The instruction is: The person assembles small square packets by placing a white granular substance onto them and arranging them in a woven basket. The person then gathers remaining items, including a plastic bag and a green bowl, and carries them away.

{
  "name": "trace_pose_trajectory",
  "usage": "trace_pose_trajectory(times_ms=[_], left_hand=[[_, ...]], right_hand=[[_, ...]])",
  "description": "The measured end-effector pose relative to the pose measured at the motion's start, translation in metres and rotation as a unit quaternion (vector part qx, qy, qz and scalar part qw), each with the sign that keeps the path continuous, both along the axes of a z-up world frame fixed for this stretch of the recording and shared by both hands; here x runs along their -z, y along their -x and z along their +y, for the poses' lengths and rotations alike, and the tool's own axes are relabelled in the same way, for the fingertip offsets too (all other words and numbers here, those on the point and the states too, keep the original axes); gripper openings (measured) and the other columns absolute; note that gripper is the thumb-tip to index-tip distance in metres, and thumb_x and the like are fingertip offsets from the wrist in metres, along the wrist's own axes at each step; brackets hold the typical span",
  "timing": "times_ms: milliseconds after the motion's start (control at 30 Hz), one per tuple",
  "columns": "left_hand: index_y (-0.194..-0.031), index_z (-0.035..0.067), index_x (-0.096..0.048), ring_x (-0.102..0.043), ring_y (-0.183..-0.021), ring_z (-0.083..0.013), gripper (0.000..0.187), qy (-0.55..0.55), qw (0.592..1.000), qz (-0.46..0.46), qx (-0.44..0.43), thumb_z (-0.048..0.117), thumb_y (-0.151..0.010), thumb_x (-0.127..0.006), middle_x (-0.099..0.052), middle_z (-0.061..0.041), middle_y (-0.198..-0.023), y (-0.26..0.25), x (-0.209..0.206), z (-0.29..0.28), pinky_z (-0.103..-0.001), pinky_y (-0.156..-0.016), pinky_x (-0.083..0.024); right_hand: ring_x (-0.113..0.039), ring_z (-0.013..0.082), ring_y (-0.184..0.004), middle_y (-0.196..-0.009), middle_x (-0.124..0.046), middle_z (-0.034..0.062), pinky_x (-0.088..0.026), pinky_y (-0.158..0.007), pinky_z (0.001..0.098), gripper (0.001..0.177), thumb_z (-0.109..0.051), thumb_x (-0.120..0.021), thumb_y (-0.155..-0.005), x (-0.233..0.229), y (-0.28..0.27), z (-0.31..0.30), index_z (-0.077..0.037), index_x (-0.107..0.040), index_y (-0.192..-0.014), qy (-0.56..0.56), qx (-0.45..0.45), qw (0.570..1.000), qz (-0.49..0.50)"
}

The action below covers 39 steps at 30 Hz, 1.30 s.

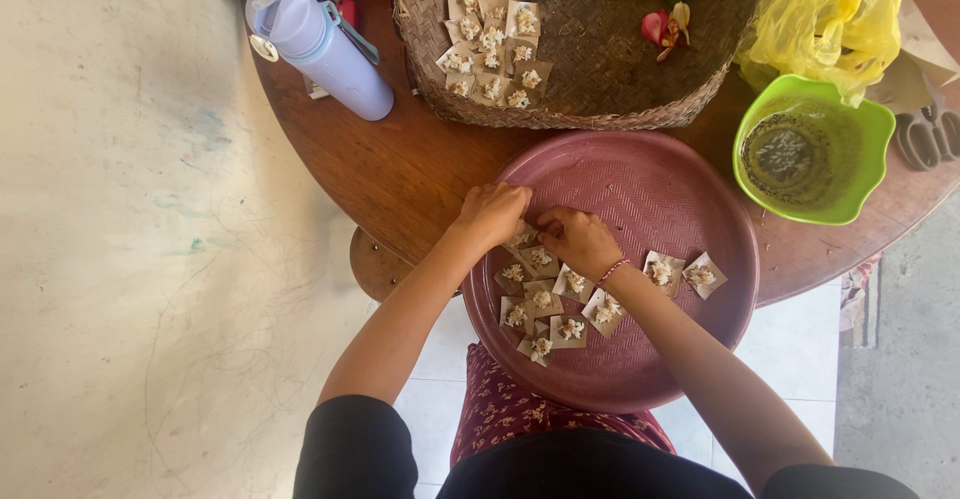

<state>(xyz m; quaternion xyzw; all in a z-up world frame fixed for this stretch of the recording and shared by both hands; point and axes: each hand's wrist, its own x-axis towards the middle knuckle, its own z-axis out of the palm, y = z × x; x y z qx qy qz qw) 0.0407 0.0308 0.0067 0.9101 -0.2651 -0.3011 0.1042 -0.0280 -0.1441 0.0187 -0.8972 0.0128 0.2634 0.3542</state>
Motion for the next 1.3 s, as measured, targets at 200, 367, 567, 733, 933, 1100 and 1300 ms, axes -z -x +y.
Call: trace_pose_trajectory(times_ms=[200, 367, 567, 733, 933, 1100, 1300], left_hand=[[-0.102, 0.008, -0.069, -0.072, -0.098, -0.0284, 0.027, 0.012, 0.998, 0.041, -0.035, 0.019, -0.082, -0.082, -0.075, -0.01, -0.099, -0.003, -0.018, 0.003, -0.048, -0.09, -0.056], [-0.104, 0.009, -0.069, -0.072, -0.099, -0.0287, 0.026, 0.018, 0.997, 0.042, -0.056, 0.017, -0.082, -0.081, -0.076, -0.011, -0.099, -0.004, -0.02, 0.004, -0.05, -0.091, -0.054], [-0.11, 0.01, -0.067, -0.074, -0.098, -0.0248, 0.023, 0.015, 0.994, 0.074, -0.073, 0.019, -0.09, -0.074, -0.077, -0.009, -0.1, -0.003, -0.029, 0.002, -0.047, -0.092, -0.056], [-0.118, 0.016, -0.066, -0.071, -0.104, -0.019, 0.022, 0.057, 0.984, 0.104, -0.135, 0.022, -0.097, -0.061, -0.078, -0.001, -0.107, -0.002, -0.036, 0.008, -0.047, -0.1, -0.048], [-0.121, 0.015, -0.067, -0.068, -0.117, -0.0212, 0.025, 0.217, 0.919, 0.14, -0.299, 0.026, -0.103, -0.054, -0.073, -0.003, -0.125, 0.013, -0.035, 0.025, -0.04, -0.102, -0.055], [-0.136, 0.0, -0.055, -0.07, -0.115, -0.0286, 0.039, 0.429, 0.689, 0.361, -0.459, 0.017, -0.103, -0.045, -0.066, -0.018, -0.129, 0.033, -0.038, 0.023, -0.038, -0.097, -0.057], [-0.139, -0.017, -0.045, -0.07, -0.113, -0.0299, 0.046, 0.525, 0.576, 0.424, -0.462, 0.002, -0.097, -0.044, -0.064, -0.025, -0.123, 0.045, -0.042, 0.018, -0.041, -0.097, -0.058]], right_hand=[[-0.076, 0.0263, -0.091, -0.107, -0.076, 0.0126, -0.059, -0.088, 0.0392, 0.022, -0.015, -0.074, -0.083, 0.005, -0.008, 0.013, -0.009, -0.078, -0.104, -0.014, -0.01, 0.998, -0.056], [-0.076, 0.0263, -0.092, -0.103, -0.078, 0.0126, -0.059, -0.088, 0.0389, 0.021, -0.014, -0.073, -0.083, 0.008, -0.013, 0.015, -0.008, -0.076, -0.102, -0.026, 0.005, 0.999, -0.043], [-0.077, 0.023, -0.085, -0.097, -0.08, 0.0109, -0.059, -0.086, 0.0369, 0.019, -0.015, -0.069, -0.088, 0.029, -0.019, 0.011, -0.009, -0.078, -0.105, -0.061, 0.034, 0.998, -0.003], [-0.065, 0.0129, -0.065, -0.084, -0.075, 0.0081, -0.058, -0.061, 0.0287, 0.019, -0.015, -0.067, -0.094, 0.038, -0.03, -0.003, -0.007, -0.074, -0.109, -0.149, 0.08, 0.973, 0.156], [-0.059, 0.0069, -0.06, -0.084, -0.072, 0.0021, -0.051, -0.055, 0.0203, 0.017, -0.017, -0.065, -0.095, 0.012, -0.033, -0.021, -0.006, -0.073, -0.107, -0.245, 0.2, 0.92, 0.229], [-0.059, 0.0059, -0.061, -0.081, -0.069, 0.0028, -0.05, -0.053, 0.0198, 0.016, -0.013, -0.066, -0.096, -0.015, -0.041, -0.027, -0.002, -0.072, -0.105, -0.285, 0.207, 0.92, 0.172], [-0.057, 0.0071, -0.057, -0.078, -0.071, 0.0047, -0.048, -0.049, 0.0225, 0.018, -0.011, -0.066, -0.093, -0.028, -0.037, -0.019, -0.001, -0.074, -0.106, -0.219, 0.134, 0.963, 0.076]])
